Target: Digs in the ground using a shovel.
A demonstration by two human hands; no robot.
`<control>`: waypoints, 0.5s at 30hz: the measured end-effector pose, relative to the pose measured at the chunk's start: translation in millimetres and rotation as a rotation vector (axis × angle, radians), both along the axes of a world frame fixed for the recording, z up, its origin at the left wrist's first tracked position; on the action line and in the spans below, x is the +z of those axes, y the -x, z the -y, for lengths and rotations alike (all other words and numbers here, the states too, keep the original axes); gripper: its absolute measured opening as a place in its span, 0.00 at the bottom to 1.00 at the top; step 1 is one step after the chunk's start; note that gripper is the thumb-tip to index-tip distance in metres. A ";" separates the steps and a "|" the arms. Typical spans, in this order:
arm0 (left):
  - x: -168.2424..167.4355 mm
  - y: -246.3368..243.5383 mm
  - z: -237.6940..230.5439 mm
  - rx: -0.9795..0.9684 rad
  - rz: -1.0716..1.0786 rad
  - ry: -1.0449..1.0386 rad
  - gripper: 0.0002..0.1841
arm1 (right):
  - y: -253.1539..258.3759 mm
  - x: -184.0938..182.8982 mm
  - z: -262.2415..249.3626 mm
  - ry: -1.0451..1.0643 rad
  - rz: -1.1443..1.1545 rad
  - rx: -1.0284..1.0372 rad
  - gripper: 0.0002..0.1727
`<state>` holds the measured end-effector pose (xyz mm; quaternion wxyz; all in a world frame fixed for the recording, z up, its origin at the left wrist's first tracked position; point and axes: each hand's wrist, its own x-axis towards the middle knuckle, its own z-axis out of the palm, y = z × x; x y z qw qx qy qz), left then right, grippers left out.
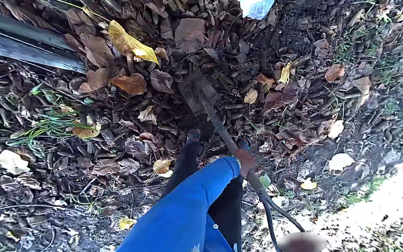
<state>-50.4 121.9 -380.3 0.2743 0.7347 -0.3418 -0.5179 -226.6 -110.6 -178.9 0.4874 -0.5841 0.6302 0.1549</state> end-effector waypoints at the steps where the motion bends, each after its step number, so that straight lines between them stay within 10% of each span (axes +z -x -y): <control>1: -4.9 -9.1 5.8 -0.029 -0.011 0.007 0.22 | -2.2 -7.5 1.1 0.013 -0.006 -0.033 0.11; 9: -62.1 -57.6 -49.7 0.052 -0.017 -0.174 0.17 | -68.3 -116.7 -43.0 0.196 -0.029 -0.044 0.05; 15: -86.4 -61.4 -240.2 0.289 0.145 -0.327 0.20 | -147.6 -136.8 -186.0 0.052 0.321 0.499 0.16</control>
